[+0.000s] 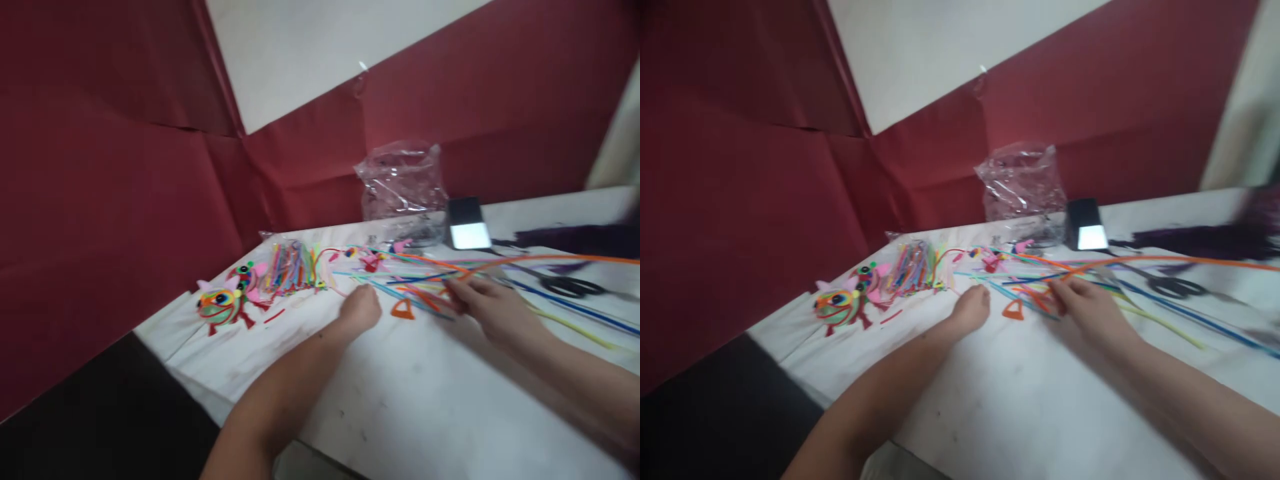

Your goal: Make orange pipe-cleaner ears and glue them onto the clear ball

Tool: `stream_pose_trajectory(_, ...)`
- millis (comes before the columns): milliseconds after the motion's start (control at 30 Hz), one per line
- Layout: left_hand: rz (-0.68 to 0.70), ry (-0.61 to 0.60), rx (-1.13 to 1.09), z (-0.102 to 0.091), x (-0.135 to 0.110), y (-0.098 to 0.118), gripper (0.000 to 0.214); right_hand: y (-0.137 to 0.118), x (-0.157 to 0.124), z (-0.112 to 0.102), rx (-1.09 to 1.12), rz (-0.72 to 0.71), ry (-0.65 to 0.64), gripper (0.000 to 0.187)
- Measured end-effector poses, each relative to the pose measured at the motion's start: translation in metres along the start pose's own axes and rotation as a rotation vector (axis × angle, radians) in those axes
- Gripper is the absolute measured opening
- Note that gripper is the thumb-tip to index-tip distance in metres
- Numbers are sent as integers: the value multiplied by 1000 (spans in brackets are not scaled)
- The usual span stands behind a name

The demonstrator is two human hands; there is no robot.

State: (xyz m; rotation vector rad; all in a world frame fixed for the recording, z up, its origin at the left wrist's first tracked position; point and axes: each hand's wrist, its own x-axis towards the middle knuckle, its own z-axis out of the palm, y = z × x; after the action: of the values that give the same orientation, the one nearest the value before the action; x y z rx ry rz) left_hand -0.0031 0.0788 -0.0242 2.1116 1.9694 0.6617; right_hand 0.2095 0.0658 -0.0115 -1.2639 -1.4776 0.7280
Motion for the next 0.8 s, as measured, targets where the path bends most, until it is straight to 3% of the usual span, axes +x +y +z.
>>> stream_pose_trajectory(33,-4,8,2,3,2,-1,25,0,1,2,35,42,-54,36)
stream_pose_trajectory(200,21,-3,-19,15,10,7,37,11,7,14,241,92,-81,36)
stream_pose_trajectory(467,-17,-57,-509,34,13,23,18,15,5,20,282,135,-132,32)
stream_pose_trajectory(600,-39,-145,-706,19,6,24,10,17,7,22,318,123,-162,32)
stream_pose_trajectory(767,-141,-323,-931,-18,-23,27,13,8,3,22,438,82,-252,35)
stream_pose_trajectory(800,-147,-310,-938,-22,-29,27,12,4,0,22,482,73,-269,35)
